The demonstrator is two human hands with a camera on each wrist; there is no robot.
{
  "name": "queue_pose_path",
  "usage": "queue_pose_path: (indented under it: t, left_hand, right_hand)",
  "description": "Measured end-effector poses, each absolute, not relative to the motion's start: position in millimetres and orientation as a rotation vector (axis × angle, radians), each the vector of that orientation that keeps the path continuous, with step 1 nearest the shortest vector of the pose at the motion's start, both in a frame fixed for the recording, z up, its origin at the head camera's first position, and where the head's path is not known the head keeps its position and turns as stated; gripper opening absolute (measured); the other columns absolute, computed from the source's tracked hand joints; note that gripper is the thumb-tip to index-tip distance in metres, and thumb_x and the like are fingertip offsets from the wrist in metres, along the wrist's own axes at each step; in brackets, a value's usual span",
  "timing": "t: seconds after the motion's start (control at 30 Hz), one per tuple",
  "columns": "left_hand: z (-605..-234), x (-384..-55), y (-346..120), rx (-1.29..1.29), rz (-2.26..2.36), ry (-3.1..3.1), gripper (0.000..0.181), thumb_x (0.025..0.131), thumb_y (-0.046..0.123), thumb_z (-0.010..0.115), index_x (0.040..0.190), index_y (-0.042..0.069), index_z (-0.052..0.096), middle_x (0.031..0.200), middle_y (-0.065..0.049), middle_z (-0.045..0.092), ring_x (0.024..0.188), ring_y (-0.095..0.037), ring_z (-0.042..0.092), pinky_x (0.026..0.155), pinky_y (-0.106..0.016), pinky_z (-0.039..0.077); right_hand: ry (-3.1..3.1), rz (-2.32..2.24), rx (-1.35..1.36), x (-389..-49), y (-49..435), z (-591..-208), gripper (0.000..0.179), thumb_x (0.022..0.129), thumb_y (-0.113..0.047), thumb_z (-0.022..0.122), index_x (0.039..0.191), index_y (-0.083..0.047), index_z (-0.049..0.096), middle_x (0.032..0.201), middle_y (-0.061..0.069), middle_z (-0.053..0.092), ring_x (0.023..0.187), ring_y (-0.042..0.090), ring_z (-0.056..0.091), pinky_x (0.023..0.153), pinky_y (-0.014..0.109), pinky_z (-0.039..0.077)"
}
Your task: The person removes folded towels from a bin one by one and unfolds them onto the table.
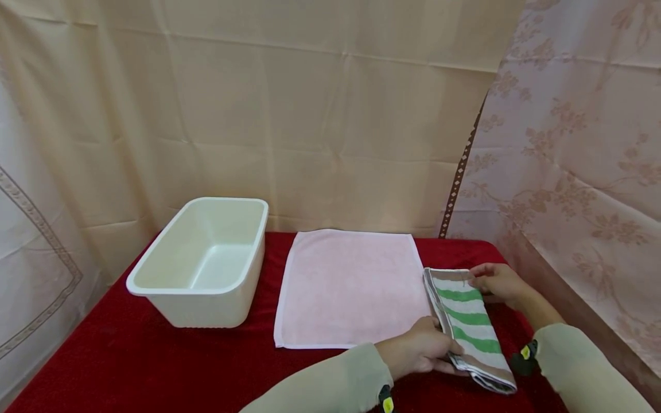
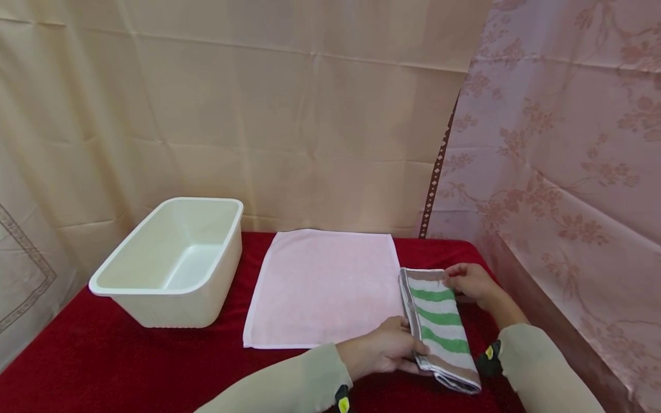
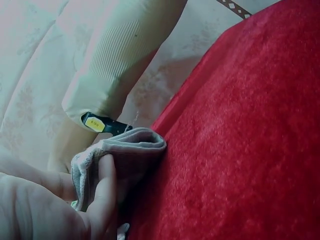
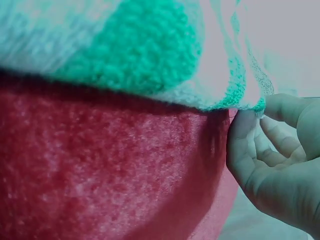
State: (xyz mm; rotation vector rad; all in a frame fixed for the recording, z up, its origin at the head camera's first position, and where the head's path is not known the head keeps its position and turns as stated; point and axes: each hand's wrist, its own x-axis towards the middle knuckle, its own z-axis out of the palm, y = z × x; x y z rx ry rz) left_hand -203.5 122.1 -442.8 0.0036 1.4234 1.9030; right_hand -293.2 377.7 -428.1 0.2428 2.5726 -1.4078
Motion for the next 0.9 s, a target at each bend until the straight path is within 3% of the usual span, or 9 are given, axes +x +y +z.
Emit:
queue_pose_path:
  t: [0.33,0.9]
  left_hand:
    - [-436.9,-191.1,125.5,0.026,1.977,1.322,0.041,0.085,-0.026,0.056,0.111,0.005,0.05,0.095,-0.017,0.064,0.097,-0.045,0.069,0.085,-0.062,0.055]
    - [-442.1,-172.8,136.6,-0.024,1.972,1.403,0.044,0.083,-0.029,0.057,0.107,0.005,0.042,0.09,-0.018,0.06,0.089,-0.046,0.071,0.08,-0.06,0.057]
  right_hand:
    - [2.561,-1.369,0.139,-289.9,379.1,-416.4,0.043,0.101,-0.016,0.065,0.131,0.011,0.049,0.102,0.007,0.066,0.089,0.02,0.065,0.079,0.04,0.06]
    - [2.481,-1.397,0.126,-280.5,400.1,-425.4,0.05,0.1,-0.022,0.068,0.134,0.009,0.047,0.107,0.009,0.067,0.094,0.025,0.068,0.082,0.044,0.06]
